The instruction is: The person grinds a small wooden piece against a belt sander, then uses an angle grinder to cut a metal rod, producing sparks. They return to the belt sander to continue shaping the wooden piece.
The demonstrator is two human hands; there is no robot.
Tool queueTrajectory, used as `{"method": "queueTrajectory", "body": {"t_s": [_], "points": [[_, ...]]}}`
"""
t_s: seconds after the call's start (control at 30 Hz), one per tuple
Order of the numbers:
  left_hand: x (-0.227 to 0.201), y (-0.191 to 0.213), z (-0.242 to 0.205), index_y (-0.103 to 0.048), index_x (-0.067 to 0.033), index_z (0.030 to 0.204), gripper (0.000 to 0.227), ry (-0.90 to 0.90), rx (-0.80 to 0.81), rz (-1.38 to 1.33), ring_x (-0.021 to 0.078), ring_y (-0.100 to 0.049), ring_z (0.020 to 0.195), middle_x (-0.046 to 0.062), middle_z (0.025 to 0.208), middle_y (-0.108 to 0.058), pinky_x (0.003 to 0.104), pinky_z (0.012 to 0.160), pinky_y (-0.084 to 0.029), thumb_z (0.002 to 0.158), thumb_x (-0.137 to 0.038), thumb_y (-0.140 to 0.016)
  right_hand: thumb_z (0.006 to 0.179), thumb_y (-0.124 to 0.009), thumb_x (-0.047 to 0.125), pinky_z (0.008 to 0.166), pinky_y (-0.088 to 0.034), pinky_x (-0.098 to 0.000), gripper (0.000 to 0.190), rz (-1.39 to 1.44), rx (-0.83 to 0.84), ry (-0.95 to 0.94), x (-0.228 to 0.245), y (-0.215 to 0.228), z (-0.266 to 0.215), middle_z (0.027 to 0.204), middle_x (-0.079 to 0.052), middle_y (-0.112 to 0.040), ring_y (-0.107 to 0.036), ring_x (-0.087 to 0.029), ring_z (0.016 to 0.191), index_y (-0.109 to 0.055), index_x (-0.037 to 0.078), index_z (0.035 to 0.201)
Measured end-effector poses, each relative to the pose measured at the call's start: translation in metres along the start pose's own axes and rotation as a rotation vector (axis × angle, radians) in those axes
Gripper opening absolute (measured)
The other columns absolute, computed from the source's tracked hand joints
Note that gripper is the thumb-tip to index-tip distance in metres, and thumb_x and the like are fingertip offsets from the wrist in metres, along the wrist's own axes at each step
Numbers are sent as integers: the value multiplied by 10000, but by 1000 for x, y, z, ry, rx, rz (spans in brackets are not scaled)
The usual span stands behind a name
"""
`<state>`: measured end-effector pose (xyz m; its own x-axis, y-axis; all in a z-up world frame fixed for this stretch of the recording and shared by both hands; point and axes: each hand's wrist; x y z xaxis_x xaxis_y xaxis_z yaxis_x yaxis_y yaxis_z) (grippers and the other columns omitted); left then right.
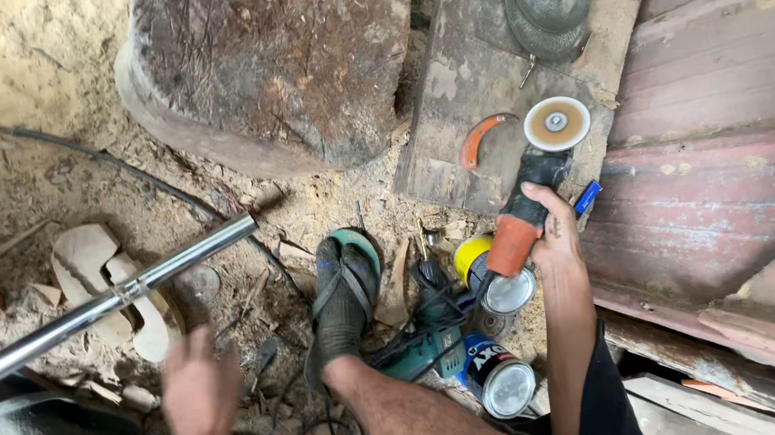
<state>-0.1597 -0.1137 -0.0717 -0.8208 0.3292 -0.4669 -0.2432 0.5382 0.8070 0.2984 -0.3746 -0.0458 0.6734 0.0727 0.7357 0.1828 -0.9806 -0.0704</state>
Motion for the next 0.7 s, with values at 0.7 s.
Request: {"method": "queueTrajectory", "body": {"t_s": [0.7], "points": [[20, -5, 28, -585, -87, 1274, 577, 373, -238, 227, 394, -454, 1173, 225, 1268, -437, 521, 873, -487, 774, -259, -818, 904, -821, 271, 782, -564, -352, 453, -550, -182, 297, -37, 17, 34, 1109, -50, -686, -668, -160, 895, -636, 26, 1237]]}}
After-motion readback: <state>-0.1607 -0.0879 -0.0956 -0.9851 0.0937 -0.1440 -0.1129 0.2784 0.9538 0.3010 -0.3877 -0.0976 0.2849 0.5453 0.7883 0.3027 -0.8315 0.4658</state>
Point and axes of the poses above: each hand's wrist, its own z-axis towards the middle knuckle, its own y-axis out of the back of the hand, x = y × z
